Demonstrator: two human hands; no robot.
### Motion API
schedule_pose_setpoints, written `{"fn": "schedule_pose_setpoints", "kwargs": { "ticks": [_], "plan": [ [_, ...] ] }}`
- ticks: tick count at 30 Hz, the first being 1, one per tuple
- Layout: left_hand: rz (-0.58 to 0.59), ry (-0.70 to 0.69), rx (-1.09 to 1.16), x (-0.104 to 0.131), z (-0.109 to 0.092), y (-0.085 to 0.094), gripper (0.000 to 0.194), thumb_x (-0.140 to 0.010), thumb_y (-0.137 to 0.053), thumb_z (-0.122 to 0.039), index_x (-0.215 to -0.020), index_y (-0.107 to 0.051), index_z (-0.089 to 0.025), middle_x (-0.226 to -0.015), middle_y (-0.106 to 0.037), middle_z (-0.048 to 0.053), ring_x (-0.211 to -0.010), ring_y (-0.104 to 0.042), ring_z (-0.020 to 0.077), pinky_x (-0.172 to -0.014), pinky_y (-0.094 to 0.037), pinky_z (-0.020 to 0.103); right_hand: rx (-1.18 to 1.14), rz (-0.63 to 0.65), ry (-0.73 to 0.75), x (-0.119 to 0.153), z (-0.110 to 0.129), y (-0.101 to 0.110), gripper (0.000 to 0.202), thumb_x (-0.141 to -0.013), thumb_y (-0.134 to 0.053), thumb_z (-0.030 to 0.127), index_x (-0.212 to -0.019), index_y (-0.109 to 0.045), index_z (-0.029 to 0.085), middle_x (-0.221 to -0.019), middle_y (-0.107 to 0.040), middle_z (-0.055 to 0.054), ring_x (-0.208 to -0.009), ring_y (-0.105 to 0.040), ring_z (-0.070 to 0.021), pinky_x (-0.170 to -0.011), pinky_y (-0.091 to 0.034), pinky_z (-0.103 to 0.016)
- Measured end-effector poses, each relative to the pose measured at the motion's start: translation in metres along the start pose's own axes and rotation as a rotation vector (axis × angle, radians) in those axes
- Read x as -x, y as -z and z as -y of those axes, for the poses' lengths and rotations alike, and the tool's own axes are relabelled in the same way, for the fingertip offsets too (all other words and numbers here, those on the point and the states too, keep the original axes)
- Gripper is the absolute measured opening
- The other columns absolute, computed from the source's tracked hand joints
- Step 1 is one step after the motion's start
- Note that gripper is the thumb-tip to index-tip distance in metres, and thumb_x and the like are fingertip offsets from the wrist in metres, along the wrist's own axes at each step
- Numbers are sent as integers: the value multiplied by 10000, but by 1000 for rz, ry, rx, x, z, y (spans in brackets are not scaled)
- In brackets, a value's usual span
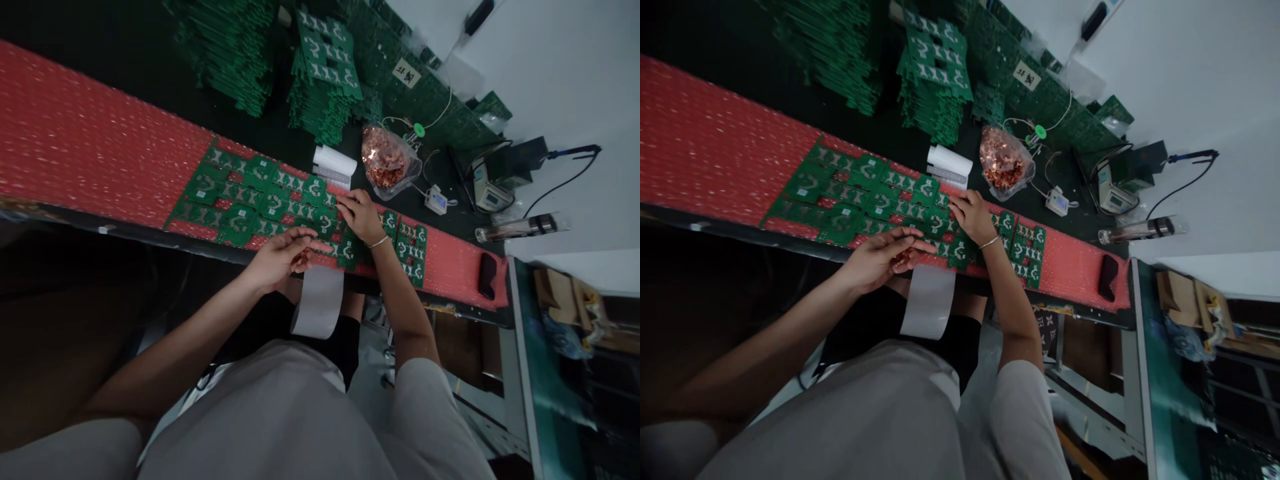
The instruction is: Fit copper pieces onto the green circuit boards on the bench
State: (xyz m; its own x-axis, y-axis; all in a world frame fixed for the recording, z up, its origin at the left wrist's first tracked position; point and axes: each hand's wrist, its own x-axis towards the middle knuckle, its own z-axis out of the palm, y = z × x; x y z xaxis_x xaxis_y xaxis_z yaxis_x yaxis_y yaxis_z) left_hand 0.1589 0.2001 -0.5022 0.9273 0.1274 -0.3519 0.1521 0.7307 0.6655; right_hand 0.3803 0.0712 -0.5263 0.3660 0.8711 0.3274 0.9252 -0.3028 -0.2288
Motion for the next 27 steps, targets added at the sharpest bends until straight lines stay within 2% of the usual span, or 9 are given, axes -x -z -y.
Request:
{"fn": "schedule_pose_setpoints", "kwargs": {
  "ticks": [6,12,18,23,27],
  "plan": [
    [-33,1,8,-2,-2,-3,306,-793,-703,-323,-980,-567,-123,-884,-736,138,-522,-544,91,-441,-332,180,50,50,24,-2,2,3,299,-996,-468,316,-1110,-718,199,-1009,-609,-106,-968,-548,-236,-898,-487,-415],
    [-92,-4,39,-4,-7,-6,288,-843,-621,-327,-1023,-596,-103,-928,-733,153,-593,-615,130,-473,-410,205,72,62,7,1,12,4,322,-1013,-408,298,-1035,-715,202,-977,-621,-102,-949,-537,-241,-903,-469,-429],
    [-102,-10,37,-7,-4,-6,265,-880,-562,-300,-1035,-613,-92,-922,-734,156,-581,-616,132,-465,-414,205,-93,53,-11,-1,4,7,204,-966,-502,283,-1049,-661,186,-1033,-593,-106,-1014,-559,-242,-956,-481,-418],
    [-58,-6,32,-9,0,-8,258,-870,-574,-269,-1040,-606,-78,-932,-732,174,-575,-608,131,-447,-385,193,-212,267,23,-23,-10,20,118,-891,-577,238,-985,-607,174,-981,-574,-92,-851,-574,-207,-827,-513,-376],
    [-28,40,41,-13,2,-12,234,-876,-556,-234,-1041,-586,-70,-926,-729,189,-568,-599,129,-455,-394,195,-229,427,95,-44,-19,27,115,-820,-609,198,-923,-582,154,-897,-563,-71,-761,-541,-179,-762,-486,-343]
  ]
}}
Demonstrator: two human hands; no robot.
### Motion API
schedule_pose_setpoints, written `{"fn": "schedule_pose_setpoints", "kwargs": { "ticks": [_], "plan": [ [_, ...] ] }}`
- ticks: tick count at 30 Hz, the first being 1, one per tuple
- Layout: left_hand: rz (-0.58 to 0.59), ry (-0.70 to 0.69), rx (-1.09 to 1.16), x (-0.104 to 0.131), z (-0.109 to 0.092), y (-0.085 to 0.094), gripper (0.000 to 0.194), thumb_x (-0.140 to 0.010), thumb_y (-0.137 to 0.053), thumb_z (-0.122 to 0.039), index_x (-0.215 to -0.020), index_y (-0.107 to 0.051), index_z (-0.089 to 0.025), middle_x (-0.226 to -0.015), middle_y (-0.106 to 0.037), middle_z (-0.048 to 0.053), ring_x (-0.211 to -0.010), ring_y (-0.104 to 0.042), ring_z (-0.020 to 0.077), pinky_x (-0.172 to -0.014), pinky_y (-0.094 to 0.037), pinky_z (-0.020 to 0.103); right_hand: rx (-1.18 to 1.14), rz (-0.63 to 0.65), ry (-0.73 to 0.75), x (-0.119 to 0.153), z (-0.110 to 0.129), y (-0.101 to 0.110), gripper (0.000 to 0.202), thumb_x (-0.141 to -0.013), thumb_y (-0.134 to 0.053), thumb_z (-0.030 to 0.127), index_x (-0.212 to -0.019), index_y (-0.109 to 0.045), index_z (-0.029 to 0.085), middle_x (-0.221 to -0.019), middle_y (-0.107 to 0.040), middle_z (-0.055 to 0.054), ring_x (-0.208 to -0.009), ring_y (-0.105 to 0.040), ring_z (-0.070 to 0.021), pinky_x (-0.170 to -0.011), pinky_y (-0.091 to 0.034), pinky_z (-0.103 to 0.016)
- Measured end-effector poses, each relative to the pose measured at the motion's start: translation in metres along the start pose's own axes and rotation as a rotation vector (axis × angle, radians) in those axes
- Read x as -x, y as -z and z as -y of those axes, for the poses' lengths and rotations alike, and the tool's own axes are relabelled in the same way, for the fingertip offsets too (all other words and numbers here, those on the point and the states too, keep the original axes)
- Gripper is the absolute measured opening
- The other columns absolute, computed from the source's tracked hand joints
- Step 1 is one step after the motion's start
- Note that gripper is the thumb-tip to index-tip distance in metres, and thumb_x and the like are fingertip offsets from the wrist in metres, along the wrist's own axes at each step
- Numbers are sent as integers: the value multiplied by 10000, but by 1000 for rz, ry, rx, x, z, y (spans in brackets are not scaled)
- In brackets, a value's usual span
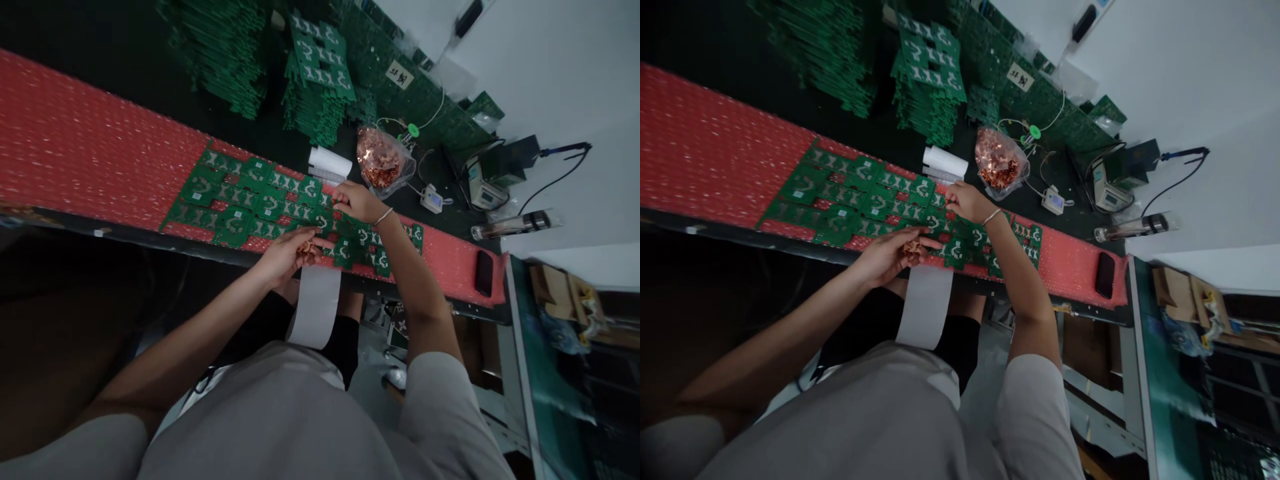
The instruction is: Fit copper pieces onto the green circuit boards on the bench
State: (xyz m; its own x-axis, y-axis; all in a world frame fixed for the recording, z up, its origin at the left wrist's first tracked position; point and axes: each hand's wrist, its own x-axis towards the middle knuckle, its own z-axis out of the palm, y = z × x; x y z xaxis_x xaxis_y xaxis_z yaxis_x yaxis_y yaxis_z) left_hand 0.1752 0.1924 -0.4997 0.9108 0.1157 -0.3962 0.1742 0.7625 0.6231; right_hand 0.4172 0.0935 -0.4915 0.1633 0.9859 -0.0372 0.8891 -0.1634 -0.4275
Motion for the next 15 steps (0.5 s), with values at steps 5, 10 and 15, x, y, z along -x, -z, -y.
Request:
{"fn": "schedule_pose_setpoints", "kwargs": {
  "ticks": [5,10,15],
  "plan": [
    [-10,21,33,-4,3,-1,193,-875,-556,-195,-1029,-563,-79,-912,-730,187,-560,-602,132,-456,-394,200,15,76,3,-9,-3,3,114,-797,-613,207,-860,-524,175,-849,-554,-61,-776,-511,-186,-754,-455,-335],
    [-7,20,44,-5,3,1,229,-869,-572,-204,-1057,-572,-73,-900,-732,178,-551,-596,130,-449,-394,204,16,56,14,-6,-1,4,92,-823,-589,226,-840,-510,182,-865,-535,-64,-777,-500,-182,-754,-447,-335],
    [-3,11,37,-4,2,0,234,-863,-570,-196,-1060,-575,-68,-902,-730,174,-561,-609,135,-450,-399,203,12,57,16,-5,3,5,105,-827,-586,227,-899,-551,159,-896,-521,-68,-767,-498,-176,-748,-446,-331]
  ]
}}
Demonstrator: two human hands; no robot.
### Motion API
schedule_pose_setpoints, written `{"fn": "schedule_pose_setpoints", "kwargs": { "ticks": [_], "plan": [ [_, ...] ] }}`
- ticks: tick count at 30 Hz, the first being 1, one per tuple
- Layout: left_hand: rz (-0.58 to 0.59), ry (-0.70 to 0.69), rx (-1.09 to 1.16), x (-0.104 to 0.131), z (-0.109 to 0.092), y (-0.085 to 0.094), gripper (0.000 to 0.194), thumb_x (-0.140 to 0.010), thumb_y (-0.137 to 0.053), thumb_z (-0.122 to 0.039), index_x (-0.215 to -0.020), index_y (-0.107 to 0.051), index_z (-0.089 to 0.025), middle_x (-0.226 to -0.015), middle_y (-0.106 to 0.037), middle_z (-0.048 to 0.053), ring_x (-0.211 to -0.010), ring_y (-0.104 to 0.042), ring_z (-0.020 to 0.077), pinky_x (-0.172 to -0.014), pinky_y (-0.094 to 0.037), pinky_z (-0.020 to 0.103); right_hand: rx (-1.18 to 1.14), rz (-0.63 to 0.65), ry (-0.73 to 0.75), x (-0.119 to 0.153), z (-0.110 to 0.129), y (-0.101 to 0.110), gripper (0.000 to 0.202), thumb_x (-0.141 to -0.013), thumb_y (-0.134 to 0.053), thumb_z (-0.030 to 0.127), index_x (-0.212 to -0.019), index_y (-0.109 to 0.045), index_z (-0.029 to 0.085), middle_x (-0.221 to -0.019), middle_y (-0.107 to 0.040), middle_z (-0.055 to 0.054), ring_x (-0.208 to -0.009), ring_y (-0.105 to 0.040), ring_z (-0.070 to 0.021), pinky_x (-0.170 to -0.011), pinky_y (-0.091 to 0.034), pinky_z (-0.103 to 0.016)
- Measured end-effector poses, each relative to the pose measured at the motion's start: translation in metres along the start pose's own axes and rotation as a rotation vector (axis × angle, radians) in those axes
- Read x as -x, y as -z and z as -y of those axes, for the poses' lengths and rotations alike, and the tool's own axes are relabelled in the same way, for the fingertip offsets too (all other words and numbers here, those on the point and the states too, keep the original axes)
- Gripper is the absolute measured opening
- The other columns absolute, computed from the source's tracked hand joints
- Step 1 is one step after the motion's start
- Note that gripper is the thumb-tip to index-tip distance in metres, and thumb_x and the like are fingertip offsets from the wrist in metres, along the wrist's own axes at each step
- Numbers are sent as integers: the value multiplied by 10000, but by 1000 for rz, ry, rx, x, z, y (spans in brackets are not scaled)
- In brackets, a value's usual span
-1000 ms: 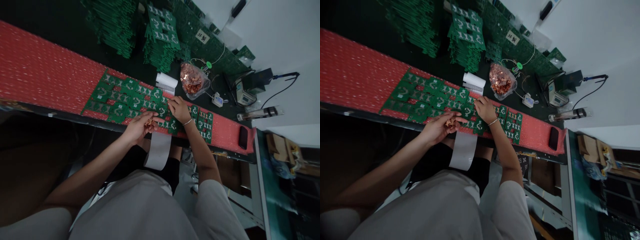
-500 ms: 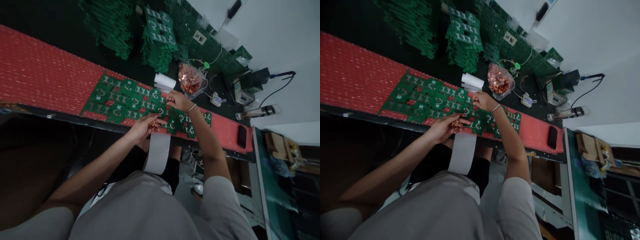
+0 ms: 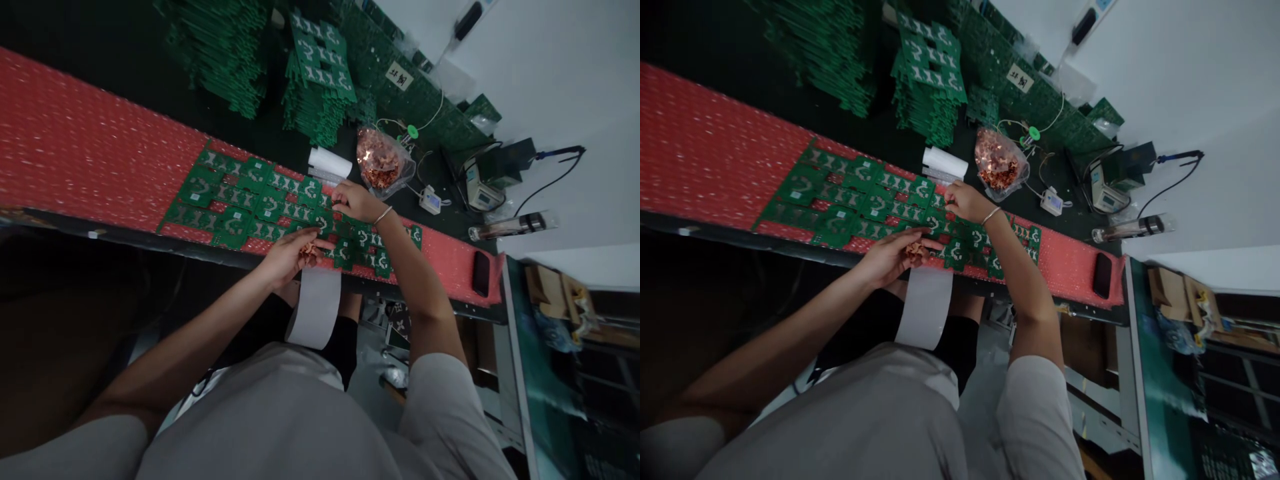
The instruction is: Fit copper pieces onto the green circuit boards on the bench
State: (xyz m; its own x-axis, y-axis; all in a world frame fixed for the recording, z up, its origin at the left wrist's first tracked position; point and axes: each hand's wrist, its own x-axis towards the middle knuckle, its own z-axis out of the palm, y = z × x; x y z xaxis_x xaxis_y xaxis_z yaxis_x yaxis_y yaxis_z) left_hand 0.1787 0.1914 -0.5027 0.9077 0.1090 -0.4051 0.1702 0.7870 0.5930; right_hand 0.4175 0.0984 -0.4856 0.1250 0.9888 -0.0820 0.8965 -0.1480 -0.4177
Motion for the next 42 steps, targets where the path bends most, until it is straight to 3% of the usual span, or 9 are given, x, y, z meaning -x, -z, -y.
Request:
{"fn": "schedule_pose_setpoints", "kwargs": {
  "ticks": [14,20,31,42],
  "plan": [
    [2,-5,6,0,0,0,253,-872,-542,-176,-1084,-568,-41,-887,-726,187,-539,-601,140,-444,-397,210,4,6,16,-3,0,0,66,-834,-572,212,-836,-516,176,-865,-500,-63,-797,-486,-196,-782,-437,-355],
    [-1,-12,13,-1,1,1,264,-870,-549,-175,-1095,-569,-37,-889,-728,186,-540,-599,136,-445,-399,209,10,-39,-21,1,6,0,107,-835,-589,206,-917,-542,155,-980,-491,-96,-829,-499,-201,-807,-450,-369],
    [-1,-7,33,-1,2,1,399,-855,-597,-202,-1205,-541,-18,-921,-733,200,-535,-608,144,-454,-392,223,25,-48,-36,4,8,-4,109,-854,-577,165,-917,-489,179,-1009,-478,-99,-920,-521,-226,-849,-473,-392],
    [-31,12,25,1,-1,-3,358,-875,-564,-179,-1193,-540,-16,-916,-732,196,-522,-603,135,-443,-382,218,111,-17,-36,0,15,-4,118,-863,-589,140,-889,-485,192,-998,-487,-98,-977,-520,-248,-894,-496,-452]
  ]
}}
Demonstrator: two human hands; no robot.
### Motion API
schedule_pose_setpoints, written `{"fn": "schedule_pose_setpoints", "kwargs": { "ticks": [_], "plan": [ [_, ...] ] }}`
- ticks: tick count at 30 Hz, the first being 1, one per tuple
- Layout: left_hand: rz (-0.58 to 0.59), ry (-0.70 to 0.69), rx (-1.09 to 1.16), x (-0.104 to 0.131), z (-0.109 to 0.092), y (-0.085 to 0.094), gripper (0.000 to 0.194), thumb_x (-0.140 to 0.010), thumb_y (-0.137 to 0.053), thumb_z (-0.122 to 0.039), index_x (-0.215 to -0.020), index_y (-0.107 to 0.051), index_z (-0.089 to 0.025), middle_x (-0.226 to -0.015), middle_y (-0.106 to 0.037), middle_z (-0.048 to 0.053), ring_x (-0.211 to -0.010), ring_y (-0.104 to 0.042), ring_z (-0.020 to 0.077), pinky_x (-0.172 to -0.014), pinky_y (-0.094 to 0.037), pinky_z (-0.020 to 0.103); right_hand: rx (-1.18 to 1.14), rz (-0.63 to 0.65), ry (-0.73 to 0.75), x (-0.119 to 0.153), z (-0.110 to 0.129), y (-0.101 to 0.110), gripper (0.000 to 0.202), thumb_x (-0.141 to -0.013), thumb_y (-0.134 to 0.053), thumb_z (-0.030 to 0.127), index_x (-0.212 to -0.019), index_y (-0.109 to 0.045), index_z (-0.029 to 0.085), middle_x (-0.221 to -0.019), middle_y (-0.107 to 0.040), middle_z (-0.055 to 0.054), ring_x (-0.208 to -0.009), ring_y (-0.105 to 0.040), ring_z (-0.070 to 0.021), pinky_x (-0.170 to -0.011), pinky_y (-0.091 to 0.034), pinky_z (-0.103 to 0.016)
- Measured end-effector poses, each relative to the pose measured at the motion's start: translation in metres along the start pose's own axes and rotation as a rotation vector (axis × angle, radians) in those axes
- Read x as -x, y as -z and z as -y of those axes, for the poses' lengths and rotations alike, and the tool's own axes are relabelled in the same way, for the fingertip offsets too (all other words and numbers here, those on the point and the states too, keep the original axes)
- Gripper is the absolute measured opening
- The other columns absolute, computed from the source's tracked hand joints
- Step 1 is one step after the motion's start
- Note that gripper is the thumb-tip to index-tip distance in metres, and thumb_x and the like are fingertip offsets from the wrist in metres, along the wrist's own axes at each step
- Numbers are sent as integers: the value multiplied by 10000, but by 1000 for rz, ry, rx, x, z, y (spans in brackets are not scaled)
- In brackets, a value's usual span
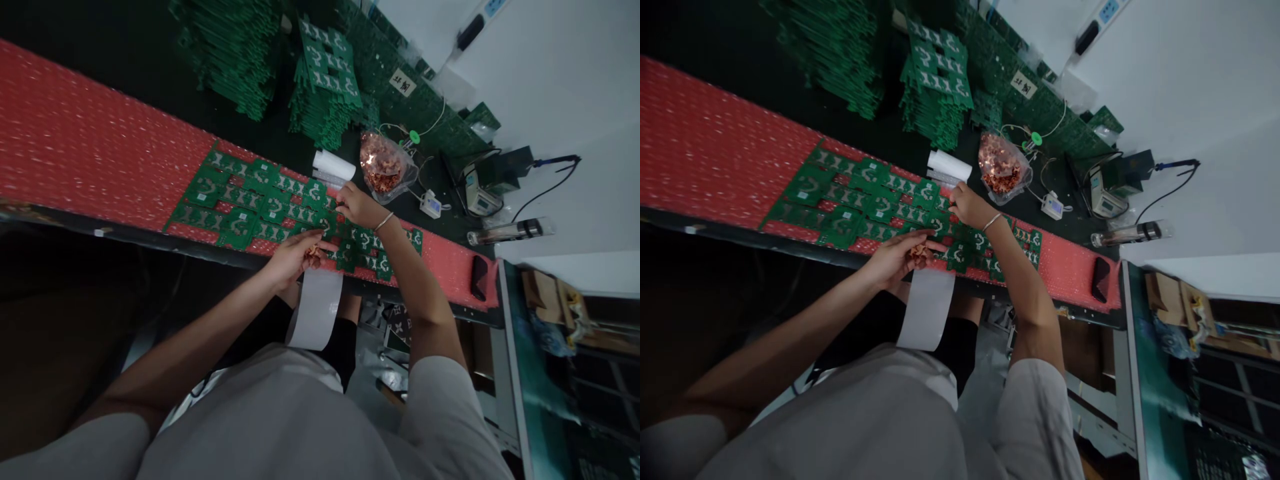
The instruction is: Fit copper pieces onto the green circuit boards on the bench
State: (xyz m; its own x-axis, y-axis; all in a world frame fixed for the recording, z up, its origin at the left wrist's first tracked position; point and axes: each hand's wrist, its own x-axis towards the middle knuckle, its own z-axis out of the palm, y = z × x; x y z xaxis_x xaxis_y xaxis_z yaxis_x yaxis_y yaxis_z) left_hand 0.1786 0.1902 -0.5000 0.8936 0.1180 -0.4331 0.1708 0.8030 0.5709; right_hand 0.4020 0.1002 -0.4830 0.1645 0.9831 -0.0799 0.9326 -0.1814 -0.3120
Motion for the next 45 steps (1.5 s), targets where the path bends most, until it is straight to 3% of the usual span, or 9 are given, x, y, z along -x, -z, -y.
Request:
{"fn": "schedule_pose_setpoints", "kwargs": {
  "ticks": [24,45],
  "plan": [
    [19,-4,15,0,0,1,414,-846,-633,-205,-1207,-552,-18,-895,-734,184,-525,-602,135,-438,-386,217,113,-20,30,3,-6,-13,54,-908,-523,147,-951,-544,172,-1003,-488,-111,-1031,-469,-279,-975,-455,-511],
    [10,-1,10,-1,1,1,382,-872,-581,-184,-1212,-539,-14,-901,-735,188,-527,-593,132,-443,-382,222,29,-102,-83,9,7,-14,68,-909,-560,190,-954,-511,179,-1004,-520,-108,-1010,-533,-254,-923,-489,-435]
  ]
}}
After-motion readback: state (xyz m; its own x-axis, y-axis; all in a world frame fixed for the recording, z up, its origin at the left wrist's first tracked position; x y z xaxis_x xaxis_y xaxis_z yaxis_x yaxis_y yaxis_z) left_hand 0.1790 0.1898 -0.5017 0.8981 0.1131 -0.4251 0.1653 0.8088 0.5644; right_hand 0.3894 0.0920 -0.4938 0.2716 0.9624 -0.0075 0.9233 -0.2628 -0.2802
